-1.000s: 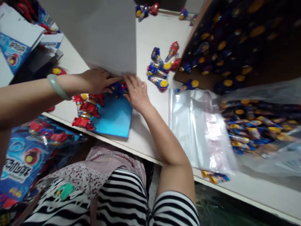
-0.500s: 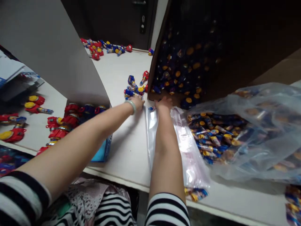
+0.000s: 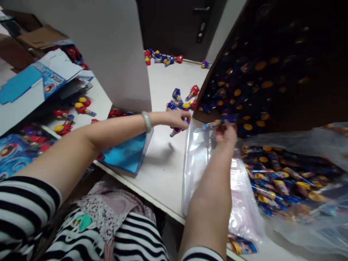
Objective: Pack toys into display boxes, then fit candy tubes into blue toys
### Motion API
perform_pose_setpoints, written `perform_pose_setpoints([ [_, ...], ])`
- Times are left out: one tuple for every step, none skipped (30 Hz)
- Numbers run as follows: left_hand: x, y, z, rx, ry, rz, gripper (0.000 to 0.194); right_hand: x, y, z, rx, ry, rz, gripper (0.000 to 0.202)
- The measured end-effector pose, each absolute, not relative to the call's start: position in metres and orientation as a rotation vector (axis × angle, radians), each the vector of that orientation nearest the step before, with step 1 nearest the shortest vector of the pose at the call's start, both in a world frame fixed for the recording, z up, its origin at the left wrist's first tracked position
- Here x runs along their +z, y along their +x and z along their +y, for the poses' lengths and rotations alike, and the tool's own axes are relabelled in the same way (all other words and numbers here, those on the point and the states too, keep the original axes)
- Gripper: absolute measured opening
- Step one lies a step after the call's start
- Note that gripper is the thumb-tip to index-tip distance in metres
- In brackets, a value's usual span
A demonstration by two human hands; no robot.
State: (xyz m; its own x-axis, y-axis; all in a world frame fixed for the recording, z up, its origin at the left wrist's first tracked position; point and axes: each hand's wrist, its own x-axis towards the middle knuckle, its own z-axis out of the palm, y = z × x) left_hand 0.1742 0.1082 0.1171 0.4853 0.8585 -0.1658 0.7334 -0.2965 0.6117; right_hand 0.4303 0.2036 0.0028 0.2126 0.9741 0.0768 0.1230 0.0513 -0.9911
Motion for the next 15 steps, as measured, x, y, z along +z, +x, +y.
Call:
perform_pose_setpoints([
  [0.133, 0.155, 0.091, 0.401, 2.043, 1.243, 0.033, 0.004, 0.436, 0.192, 1.001, -1.266, -1.139, 0.034],
  [0.148, 0.133, 0.072, 0.523, 2.000, 1.209, 0.033, 0.006, 0.441, 0.180, 1.057, -1.195, -1.115, 0.032],
  [0.161, 0.109, 0.052, 0.612, 1.985, 1.216, 0.033, 0.009, 0.444, 0.168, 1.123, -1.123, -1.101, 0.031],
  [0.171, 0.084, 0.031, 0.678, 1.989, 1.251, 0.034, 0.012, 0.445, 0.156, 1.194, -1.062, -1.094, 0.031],
  [0.178, 0.059, 0.011, 0.722, 2.004, 1.304, 0.034, 0.016, 0.442, 0.144, 1.270, -1.020, -1.099, 0.031],
  [0.180, 0.035, -0.008, 0.744, 2.020, 1.367, 0.034, 0.021, 0.437, 0.132, 1.345, -0.993, -1.116, 0.031],
  [0.179, 0.013, -0.025, 0.752, 2.028, 1.427, 0.034, 0.027, 0.428, 0.120, 1.405, -0.983, -1.138, 0.031],
  [0.175, -0.006, -0.038, 0.756, 2.025, 1.475, 0.035, 0.034, 0.417, 0.108, 1.439, -0.992, -1.156, 0.029],
  [0.169, -0.022, -0.048, 0.768, 2.007, 1.506, 0.036, 0.039, 0.403, 0.095, 1.466, -0.997, -1.168, 0.028],
  [0.161, -0.034, -0.055, 0.790, 1.976, 1.514, 0.038, 0.044, 0.388, 0.083, 1.496, -0.989, -1.168, 0.028],
  [0.154, -0.043, -0.058, 0.821, 1.938, 1.503, 0.039, 0.048, 0.371, 0.071, 1.539, -0.965, -1.158, 0.030],
  [0.146, -0.048, -0.058, 0.850, 1.907, 1.476, 0.040, 0.050, 0.354, 0.059, 1.600, -0.933, -1.137, 0.034],
  [0.140, -0.050, -0.055, 0.869, 1.889, 1.441, 0.039, 0.051, 0.337, 0.049, 1.676, -0.902, -1.105, 0.038],
  [0.134, -0.051, -0.051, 0.878, 1.887, 1.407, 0.038, 0.051, 0.321, 0.039, 1.743, -0.888, -1.067, 0.042],
  [0.129, -0.049, -0.045, 0.878, 1.898, 1.377, 0.036, 0.050, 0.305, 0.031, 1.782, -0.900, -1.028, 0.044],
])
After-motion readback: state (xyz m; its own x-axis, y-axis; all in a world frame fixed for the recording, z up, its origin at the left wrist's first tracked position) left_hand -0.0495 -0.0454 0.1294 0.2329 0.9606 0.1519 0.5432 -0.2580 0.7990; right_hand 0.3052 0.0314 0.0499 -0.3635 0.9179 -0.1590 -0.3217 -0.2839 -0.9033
